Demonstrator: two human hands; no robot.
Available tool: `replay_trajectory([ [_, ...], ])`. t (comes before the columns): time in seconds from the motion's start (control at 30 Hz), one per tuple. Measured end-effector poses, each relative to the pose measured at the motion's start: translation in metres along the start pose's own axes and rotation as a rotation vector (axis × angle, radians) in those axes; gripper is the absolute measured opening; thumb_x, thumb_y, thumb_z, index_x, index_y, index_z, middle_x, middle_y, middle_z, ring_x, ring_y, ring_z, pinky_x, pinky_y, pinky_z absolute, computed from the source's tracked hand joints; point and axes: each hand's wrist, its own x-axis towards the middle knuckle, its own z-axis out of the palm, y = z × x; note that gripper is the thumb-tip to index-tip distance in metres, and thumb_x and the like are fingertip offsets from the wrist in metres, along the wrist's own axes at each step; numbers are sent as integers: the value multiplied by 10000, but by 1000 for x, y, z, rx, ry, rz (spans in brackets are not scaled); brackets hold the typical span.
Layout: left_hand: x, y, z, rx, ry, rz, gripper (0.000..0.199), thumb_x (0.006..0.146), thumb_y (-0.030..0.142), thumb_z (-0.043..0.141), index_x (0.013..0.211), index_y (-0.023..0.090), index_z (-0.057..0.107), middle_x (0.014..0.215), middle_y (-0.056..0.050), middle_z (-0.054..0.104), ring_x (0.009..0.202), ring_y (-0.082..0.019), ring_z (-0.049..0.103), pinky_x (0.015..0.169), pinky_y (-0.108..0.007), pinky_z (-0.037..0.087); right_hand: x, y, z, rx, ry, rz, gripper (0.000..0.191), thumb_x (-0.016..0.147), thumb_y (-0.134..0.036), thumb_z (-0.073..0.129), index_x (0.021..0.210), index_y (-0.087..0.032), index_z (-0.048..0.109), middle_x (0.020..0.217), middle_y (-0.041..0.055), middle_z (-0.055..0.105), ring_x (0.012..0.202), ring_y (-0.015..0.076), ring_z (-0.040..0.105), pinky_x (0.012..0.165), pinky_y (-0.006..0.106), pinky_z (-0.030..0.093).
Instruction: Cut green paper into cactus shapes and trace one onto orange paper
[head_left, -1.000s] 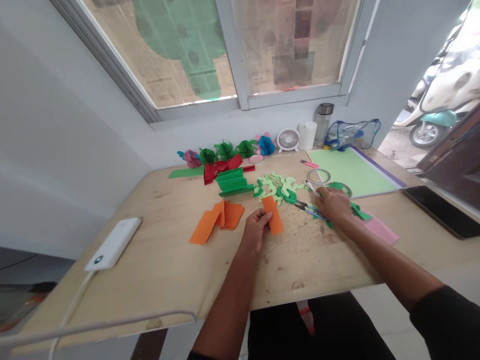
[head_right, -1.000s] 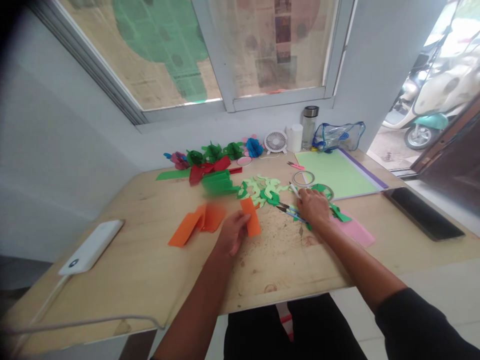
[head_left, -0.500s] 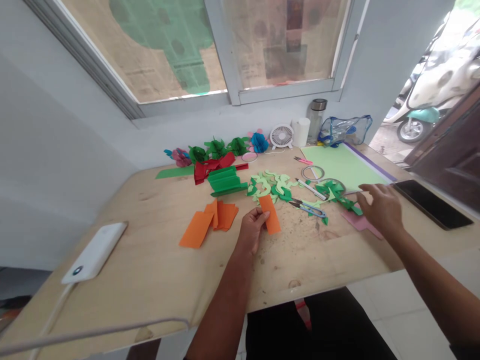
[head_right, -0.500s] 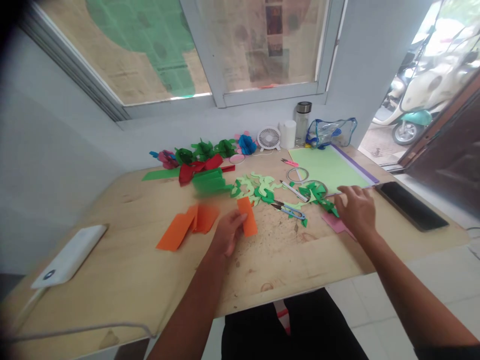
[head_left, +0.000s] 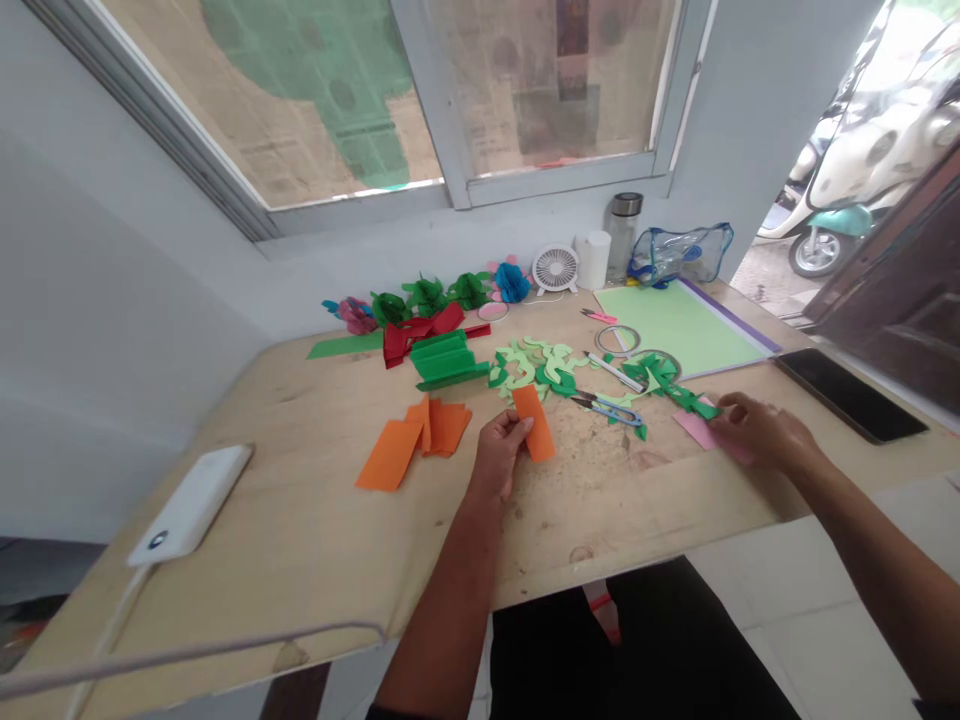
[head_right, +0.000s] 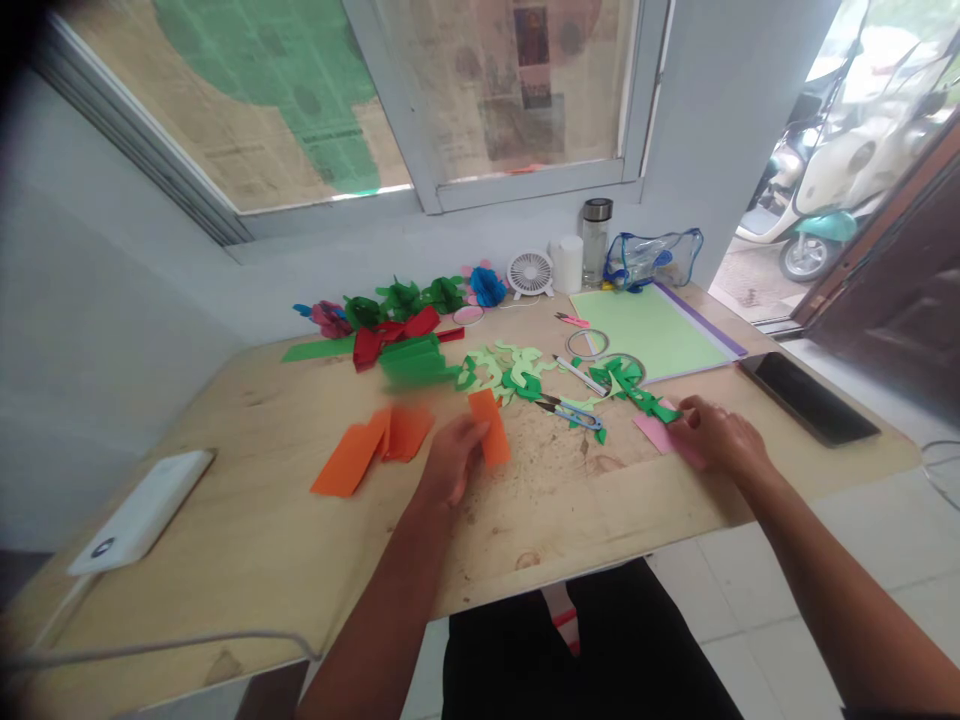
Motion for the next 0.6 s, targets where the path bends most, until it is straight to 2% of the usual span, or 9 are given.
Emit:
replay_trajectory([
  [0.23, 4, -2, -1, 3, -10, -11, 258, 572, 321, 773, 676, 154, 606, 622, 14, 626, 561, -105, 554, 564, -220, 439, -1, -3, -5, -23, -35, 51, 363, 693, -537, 575, 856, -227, 668, 797, 56, 704, 692, 239, 627, 538, 302, 392],
  [0.4, 5, -3, -2, 5, -22, -12, 274, 580, 342, 773, 685, 154, 603, 638, 9, 629, 576, -110, 563, 569, -226, 451, -7, -8, -6, -82, -38, 39, 293, 738, -508, 516, 674, -238, 609, 653, 55, 655, 600, 232, 593, 500, 301, 356],
  [0.5, 7, -5, -3, 5, -10, -25, 293, 561, 353, 778, 667, 156, 589, 618, 11, 619, 549, -105, 548, 533, -215, 430, -9, -5, -11, -103, 6, 31, 302, 782, -496, 489, 711, -231, 614, 680, 88, 667, 636, 255, 611, 525, 313, 372],
  [0.6, 11, -7, -3, -5, 1, -33, 321, 524, 366, 788, 634, 158, 570, 582, 15, 598, 515, -98, 517, 494, -207, 403, -11, -2, -21, -187, 118, 68, 301, 822, -462, 459, 870, -216, 624, 792, 150, 697, 702, 302, 638, 544, 335, 383],
])
